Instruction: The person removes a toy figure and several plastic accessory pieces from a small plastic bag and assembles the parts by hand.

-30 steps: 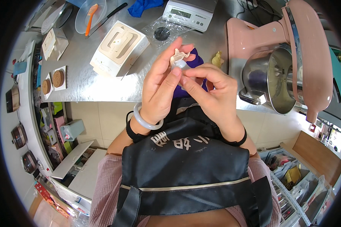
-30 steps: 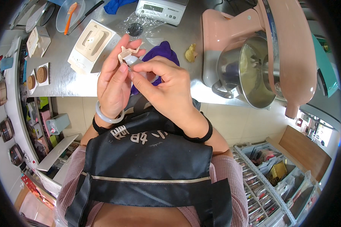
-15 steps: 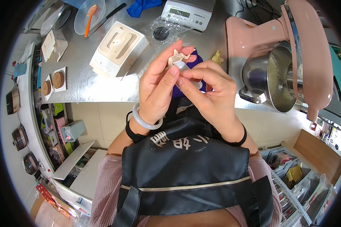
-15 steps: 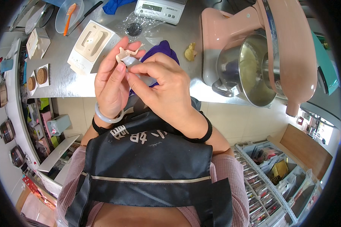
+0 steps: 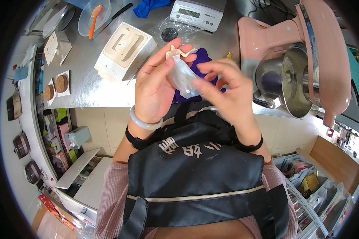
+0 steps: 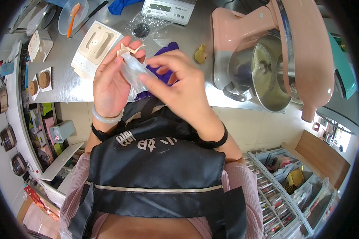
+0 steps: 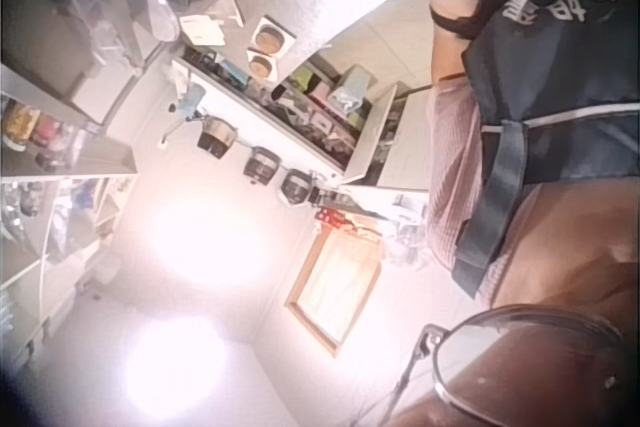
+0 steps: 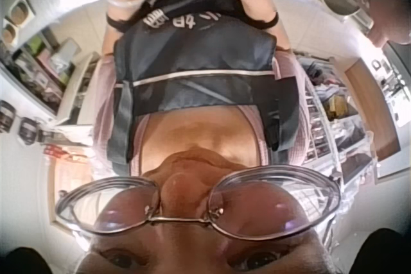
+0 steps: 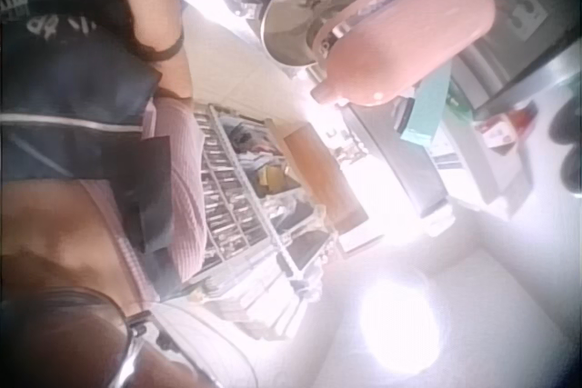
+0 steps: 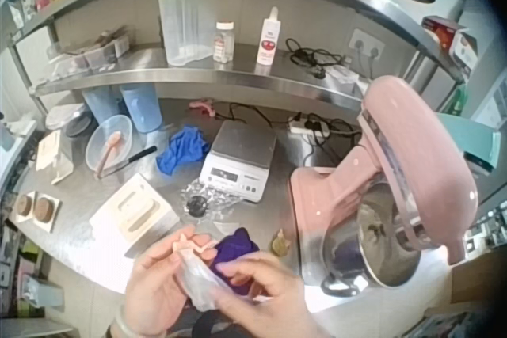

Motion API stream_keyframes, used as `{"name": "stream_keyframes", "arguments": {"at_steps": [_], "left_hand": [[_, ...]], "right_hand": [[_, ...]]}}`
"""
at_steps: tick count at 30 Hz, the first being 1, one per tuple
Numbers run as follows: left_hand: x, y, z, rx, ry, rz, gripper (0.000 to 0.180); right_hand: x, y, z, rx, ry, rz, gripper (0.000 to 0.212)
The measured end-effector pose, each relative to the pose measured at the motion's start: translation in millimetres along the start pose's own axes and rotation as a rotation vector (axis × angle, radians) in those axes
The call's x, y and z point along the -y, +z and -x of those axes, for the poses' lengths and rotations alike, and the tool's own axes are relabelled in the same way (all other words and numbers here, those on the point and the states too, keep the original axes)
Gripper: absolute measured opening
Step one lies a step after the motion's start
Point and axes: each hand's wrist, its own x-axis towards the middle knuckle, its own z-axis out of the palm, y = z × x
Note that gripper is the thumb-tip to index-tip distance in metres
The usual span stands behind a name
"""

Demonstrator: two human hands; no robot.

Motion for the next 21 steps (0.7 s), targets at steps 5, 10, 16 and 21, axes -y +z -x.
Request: {"name": "stream_keyframes", "arguments": {"at_steps": [5, 10, 16, 21], "left_hand": [[-1.2, -8.9, -3.1, -0.047, -0.028, -0.017, 0.043], [-1.1, -23.8, -6.3, -0.116, -0.081, 0.097, 0.041], [0.1, -40.5, -7.5, -0.147, -0.106, 0.008, 0.044], [1.6, -41.4, -4.8, -0.166, -0.083, -0.084, 0.042]], "right_hand": [[-62.7, -31.1, -22.7, -0.099, 0.405, -0.094, 0.021], [-178.1, -56.7, -18.9, -0.052, 0.364, 0.186, 0.025], [-208.5, -42.8, -23.5, -0.062, 0.387, 0.61, 0.017], [-204.8, -21.8, -42.5, -0.093, 0.37, 0.66, 0.021]]}}
